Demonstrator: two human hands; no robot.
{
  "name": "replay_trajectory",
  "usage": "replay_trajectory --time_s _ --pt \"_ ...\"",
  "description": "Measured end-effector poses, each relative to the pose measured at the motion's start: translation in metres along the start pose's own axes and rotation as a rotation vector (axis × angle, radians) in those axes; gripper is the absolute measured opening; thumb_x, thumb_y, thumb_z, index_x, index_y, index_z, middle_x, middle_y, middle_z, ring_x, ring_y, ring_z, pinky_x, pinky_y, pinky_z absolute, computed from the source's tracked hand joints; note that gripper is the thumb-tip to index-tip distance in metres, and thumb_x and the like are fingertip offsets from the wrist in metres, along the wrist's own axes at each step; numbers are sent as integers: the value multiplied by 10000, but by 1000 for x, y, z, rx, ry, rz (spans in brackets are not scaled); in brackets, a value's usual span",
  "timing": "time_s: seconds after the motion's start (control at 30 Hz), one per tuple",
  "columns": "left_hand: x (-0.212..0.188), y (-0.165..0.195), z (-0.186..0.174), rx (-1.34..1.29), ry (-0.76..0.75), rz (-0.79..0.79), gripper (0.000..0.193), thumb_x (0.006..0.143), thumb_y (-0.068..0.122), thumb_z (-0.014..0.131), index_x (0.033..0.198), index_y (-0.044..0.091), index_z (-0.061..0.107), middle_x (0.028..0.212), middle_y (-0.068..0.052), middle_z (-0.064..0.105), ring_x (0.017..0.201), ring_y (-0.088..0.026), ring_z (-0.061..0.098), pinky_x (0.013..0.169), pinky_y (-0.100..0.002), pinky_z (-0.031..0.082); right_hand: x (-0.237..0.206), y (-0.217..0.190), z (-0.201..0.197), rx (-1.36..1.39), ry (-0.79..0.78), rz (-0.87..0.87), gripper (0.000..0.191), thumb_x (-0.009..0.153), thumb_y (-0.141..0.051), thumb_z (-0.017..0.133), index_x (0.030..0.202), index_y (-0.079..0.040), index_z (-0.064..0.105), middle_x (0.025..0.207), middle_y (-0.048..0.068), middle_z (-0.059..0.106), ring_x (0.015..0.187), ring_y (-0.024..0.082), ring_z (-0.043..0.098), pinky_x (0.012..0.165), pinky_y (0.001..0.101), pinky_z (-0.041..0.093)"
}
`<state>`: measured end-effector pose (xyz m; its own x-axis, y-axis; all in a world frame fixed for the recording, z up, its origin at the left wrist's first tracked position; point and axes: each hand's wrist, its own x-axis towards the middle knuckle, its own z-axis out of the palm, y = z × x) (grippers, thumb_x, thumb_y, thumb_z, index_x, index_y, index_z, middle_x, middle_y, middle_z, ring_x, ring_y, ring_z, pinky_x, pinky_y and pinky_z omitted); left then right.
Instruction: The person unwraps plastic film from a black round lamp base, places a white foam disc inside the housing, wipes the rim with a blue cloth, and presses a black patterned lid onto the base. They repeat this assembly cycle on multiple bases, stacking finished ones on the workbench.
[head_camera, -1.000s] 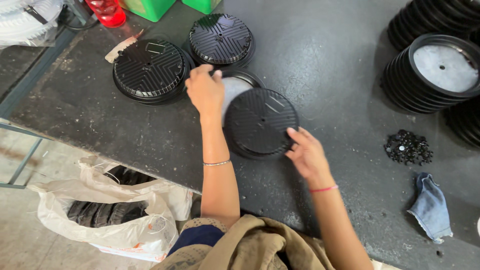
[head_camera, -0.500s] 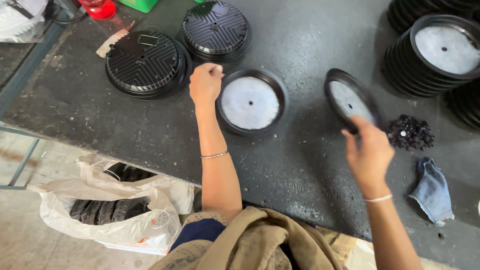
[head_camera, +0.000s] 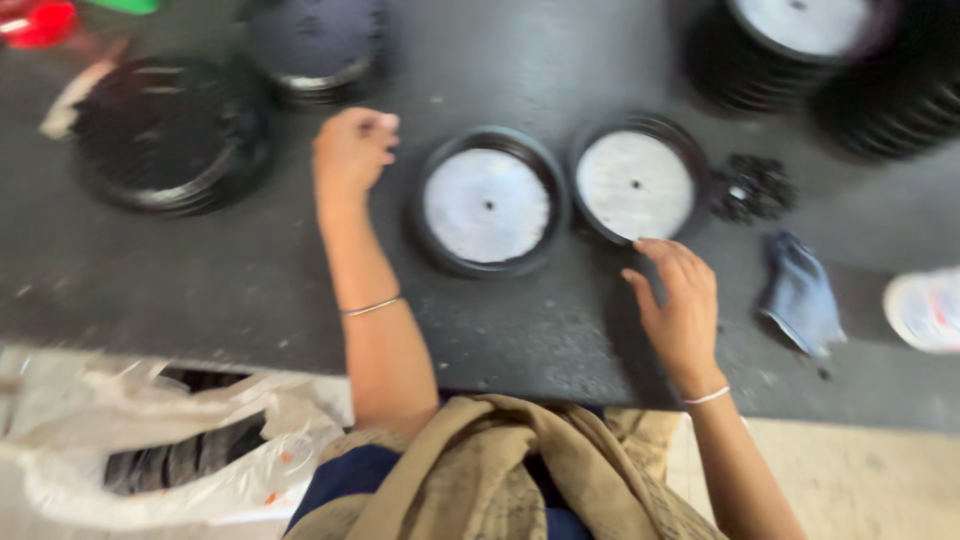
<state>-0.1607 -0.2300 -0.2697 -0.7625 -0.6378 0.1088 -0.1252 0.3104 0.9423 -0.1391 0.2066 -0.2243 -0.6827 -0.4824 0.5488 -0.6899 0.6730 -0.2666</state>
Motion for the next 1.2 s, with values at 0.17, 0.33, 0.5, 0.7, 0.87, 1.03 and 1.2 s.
replay_trajectory --time_s 0.17,0.33,0.5,0.7,0.87,1.03,1.2 --pt "-2 -1 -1 -16 -16 -61 176 957 187 739 1048 37 741 866 -47 771 657 -84 695 547 -237 517 -27 48 -36 -50 196 274 222 992 6 688 1207 -48 690 1218 121 719 1160 326 671 1007 416 514" --pt "-12 9 2 -21 -53 14 169 1007 167 721 1089 19 722 908 -52 762 713 -84 706 570 -227 509 -48 112 -67 -129 328 403 180 1019 -12 680 1187 -42 735 1252 141 727 1151 327 705 1014 397 536" --pt "-21 19 2 -57 -112 49 204 1026 177 733 1134 6 709 952 -65 745 757 -105 697 643 -219 524 -55 148 -52 -168 209 374 225 962 -104 721 1178 -50 752 1243 139 727 1133 344 686 980 407 527" --pt "-20 17 6 -43 -183 25 249 989 176 770 1152 -4 714 964 -76 745 766 -116 696 645 -228 523 -52 159 -18 -269 197 313 190 929 -84 713 1103 -78 790 1157 89 756 1039 335 701 917 398 542" --pt "-14 5 1 -53 -239 10 254 1025 175 743 1196 -6 695 1023 -89 739 794 -124 691 667 -232 532 -42 174 -44 13 301 492 190 890 29 685 1026 -60 783 986 110 759 903 257 732 831 353 564" --pt "-9 -6 5 -15 -242 -4 264 1055 167 729 1224 -31 679 1065 -110 740 854 -143 706 697 -240 537 -35 197 -163 -244 675 298 192 889 181 646 945 9 711 959 118 745 879 236 725 794 327 563" --pt "-7 -10 6 -29 -256 29 270 1084 159 740 1246 -47 676 1084 -136 736 893 -164 708 735 -252 542 -42 229 -240 -447 668 310 220 796 141 730 967 6 703 1041 156 628 937 267 650 823 361 543"
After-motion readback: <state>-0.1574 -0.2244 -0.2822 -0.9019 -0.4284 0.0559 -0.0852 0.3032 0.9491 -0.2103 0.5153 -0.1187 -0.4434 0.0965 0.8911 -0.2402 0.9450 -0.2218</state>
